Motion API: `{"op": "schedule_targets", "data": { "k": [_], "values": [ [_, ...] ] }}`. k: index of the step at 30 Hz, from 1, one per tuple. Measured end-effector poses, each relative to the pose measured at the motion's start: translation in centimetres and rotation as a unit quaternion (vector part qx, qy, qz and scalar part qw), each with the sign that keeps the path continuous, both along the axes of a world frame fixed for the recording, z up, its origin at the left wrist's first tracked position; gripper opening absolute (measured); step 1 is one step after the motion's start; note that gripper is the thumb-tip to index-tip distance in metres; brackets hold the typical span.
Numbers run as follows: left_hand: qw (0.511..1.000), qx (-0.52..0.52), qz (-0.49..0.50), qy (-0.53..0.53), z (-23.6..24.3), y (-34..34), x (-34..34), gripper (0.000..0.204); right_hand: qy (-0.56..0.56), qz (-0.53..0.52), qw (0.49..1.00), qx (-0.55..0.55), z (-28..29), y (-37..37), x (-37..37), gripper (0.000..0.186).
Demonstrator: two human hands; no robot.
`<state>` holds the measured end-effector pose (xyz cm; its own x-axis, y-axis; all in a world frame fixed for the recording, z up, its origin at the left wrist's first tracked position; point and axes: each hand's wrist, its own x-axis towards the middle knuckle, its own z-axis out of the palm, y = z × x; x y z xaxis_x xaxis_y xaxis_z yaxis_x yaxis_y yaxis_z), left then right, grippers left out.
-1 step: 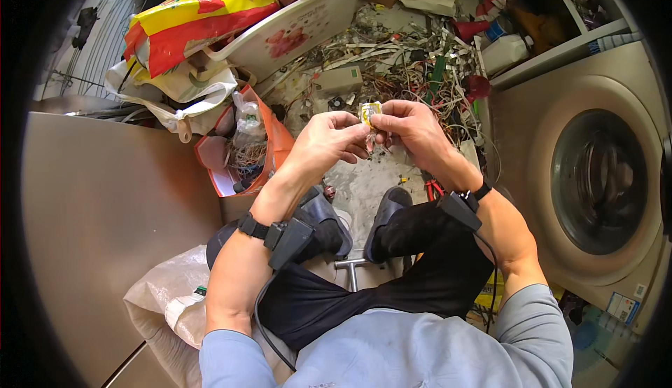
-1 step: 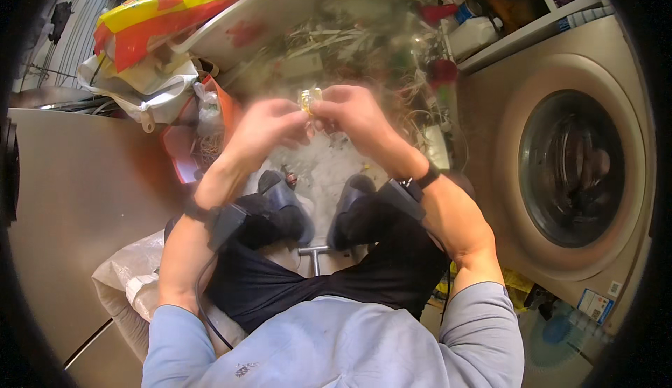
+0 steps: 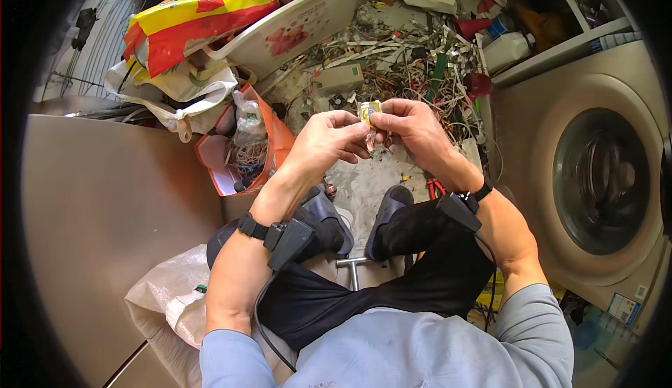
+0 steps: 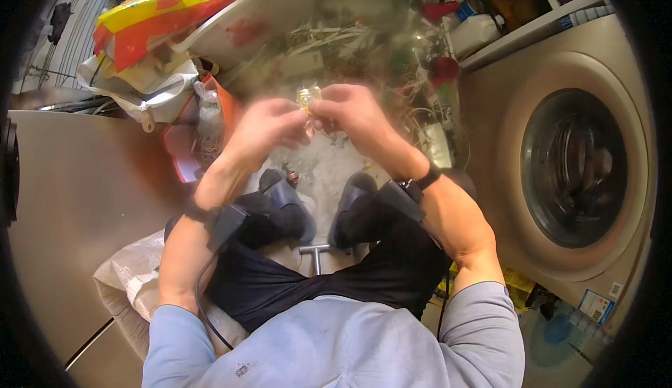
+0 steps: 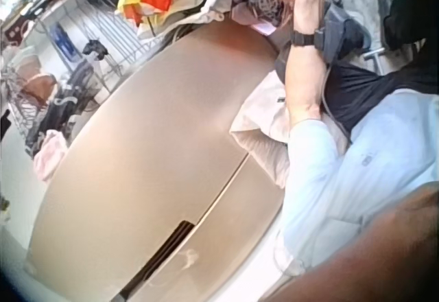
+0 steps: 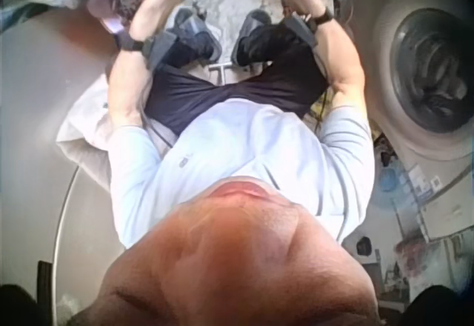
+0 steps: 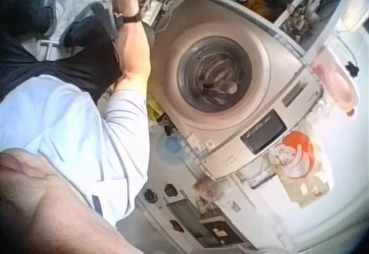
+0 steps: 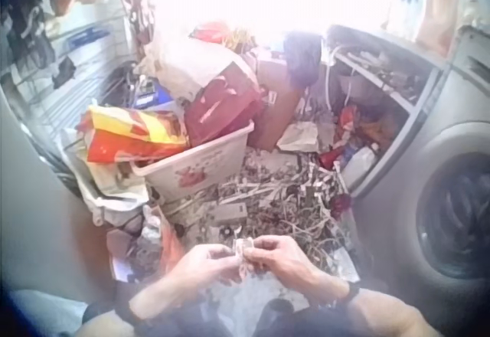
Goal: Stripping insulation from wires and manipulating small electronic components in a cluttered workspace.
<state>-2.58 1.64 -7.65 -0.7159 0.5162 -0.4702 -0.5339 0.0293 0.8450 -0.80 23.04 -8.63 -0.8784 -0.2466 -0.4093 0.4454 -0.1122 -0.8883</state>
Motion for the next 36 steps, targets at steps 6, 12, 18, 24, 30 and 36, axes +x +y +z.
{"op": "schedule_targets", "data": {
  "k": [6,12,18,24,30,36],
  "values": [
    [0.999,-0.005,0.048,-0.015,0.4,0.0,0.5,0.02,-0.047,-0.001,0.993,-0.11,-0.3,0.6,0.0,0.033],
    [0.998,0.003,0.049,-0.04,0.1,0.4,0.8,0.021,-0.103,0.032,0.98,-0.166,-1.1,1.0,0.3,0.034],
    [0.998,0.002,0.046,-0.031,0.1,1.3,1.4,0.022,-0.06,0.118,0.991,-0.021,-0.2,3.3,0.4,0.027],
    [0.999,-0.042,-0.009,-0.007,-0.2,1.7,1.0,0.024,-0.057,0.155,0.985,0.048,0.3,3.2,0.7,0.024],
    [0.996,-0.028,0.071,-0.047,-0.9,1.7,1.4,0.022,0.003,0.147,0.986,0.078,-0.2,2.9,1.4,0.026],
    [0.996,-0.014,0.056,-0.066,-1.4,1.4,1.3,0.02,0.043,0.121,0.99,0.057,-0.9,2.4,2.0,0.023]
  ]
}}
